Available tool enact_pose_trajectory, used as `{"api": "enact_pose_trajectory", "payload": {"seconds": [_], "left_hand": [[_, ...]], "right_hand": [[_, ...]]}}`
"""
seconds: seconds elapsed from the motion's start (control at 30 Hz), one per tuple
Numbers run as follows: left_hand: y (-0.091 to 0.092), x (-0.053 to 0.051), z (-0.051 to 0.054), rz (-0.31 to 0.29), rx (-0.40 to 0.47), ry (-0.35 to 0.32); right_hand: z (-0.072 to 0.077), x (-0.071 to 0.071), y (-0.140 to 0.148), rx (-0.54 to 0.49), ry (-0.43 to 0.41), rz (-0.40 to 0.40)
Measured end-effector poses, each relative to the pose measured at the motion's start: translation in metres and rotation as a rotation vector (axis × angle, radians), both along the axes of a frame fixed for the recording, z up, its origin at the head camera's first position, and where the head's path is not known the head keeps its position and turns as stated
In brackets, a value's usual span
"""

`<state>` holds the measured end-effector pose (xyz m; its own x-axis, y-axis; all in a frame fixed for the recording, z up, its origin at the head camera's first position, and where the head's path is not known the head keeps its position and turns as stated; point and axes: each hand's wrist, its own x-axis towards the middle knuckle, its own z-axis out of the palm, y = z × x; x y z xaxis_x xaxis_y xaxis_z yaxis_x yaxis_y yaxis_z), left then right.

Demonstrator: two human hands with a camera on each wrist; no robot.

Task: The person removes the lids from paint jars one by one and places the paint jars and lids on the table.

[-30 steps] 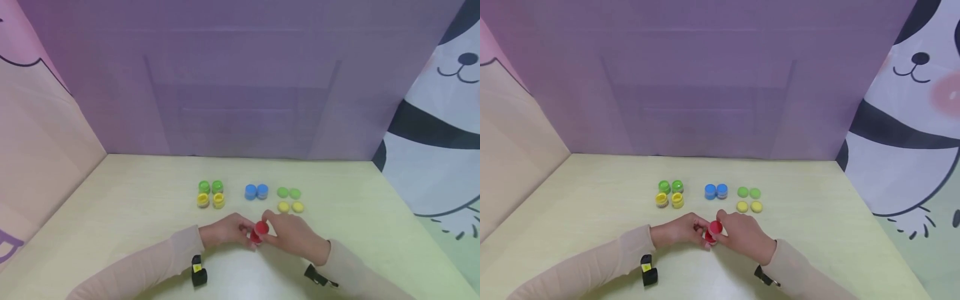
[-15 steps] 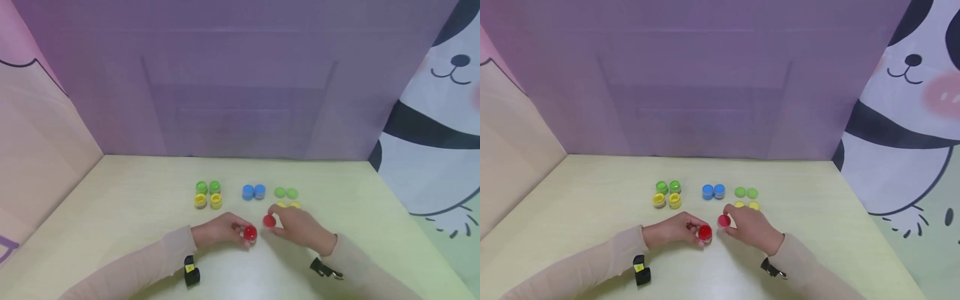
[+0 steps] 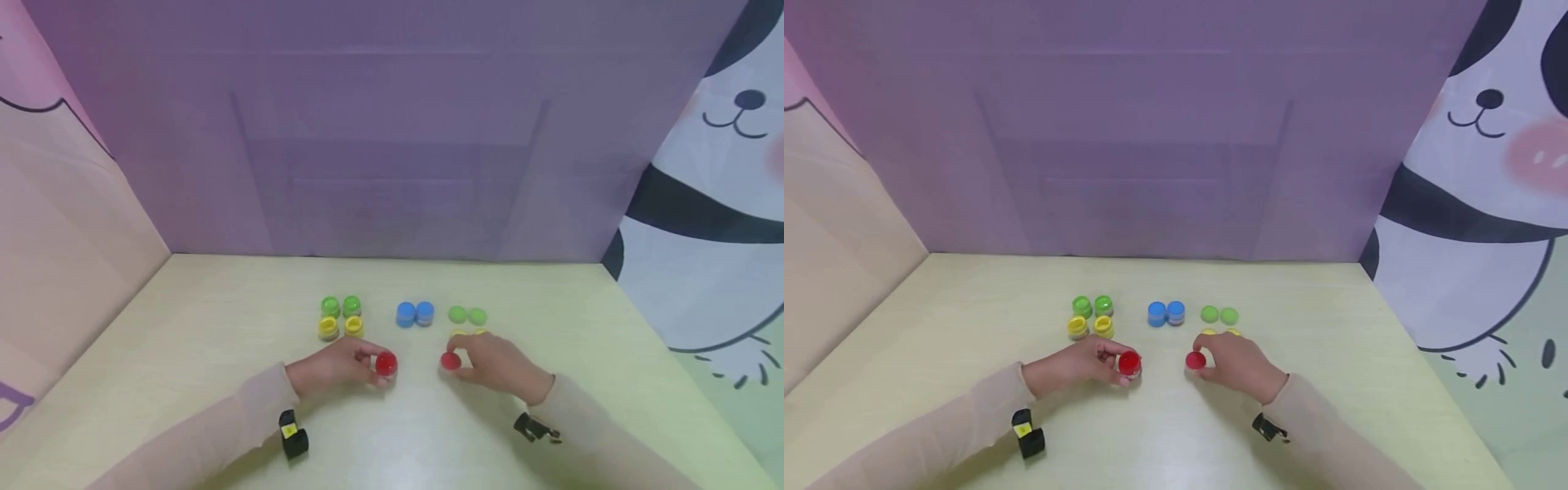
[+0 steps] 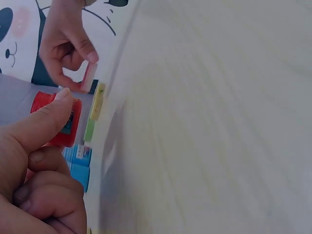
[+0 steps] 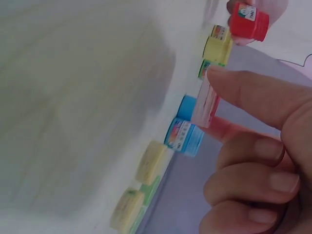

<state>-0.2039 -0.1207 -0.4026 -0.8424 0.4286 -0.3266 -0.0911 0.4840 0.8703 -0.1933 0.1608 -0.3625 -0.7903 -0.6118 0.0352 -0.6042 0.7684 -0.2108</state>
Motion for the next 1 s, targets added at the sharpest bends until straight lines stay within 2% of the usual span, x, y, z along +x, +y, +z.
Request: {"api": "enact_pose_trajectory", "payload": {"seconds": [0.3, 0.63, 0.8, 1.0], "left_hand": [[-0.018, 0.0, 0.001, 0.08, 0.001, 0.017], [-0.031, -0.004, -0.005, 0.17, 0.009, -0.021], [-0.035, -0.004, -0.007, 0.186, 0.014, -0.022], [-0.038, -0.005, -0.004, 0.2, 0.03, -0.027]], "right_hand": [[-0.009, -0.011, 0.009, 0.003, -0.033, -0.028], [-0.013, -0.017, 0.014, 0.006, -0.08, -0.09], [-0.015, -0.019, 0.014, 0.023, -0.092, -0.11], [-0.014, -0.017, 0.016, 0.025, -0.091, -0.119]]}}
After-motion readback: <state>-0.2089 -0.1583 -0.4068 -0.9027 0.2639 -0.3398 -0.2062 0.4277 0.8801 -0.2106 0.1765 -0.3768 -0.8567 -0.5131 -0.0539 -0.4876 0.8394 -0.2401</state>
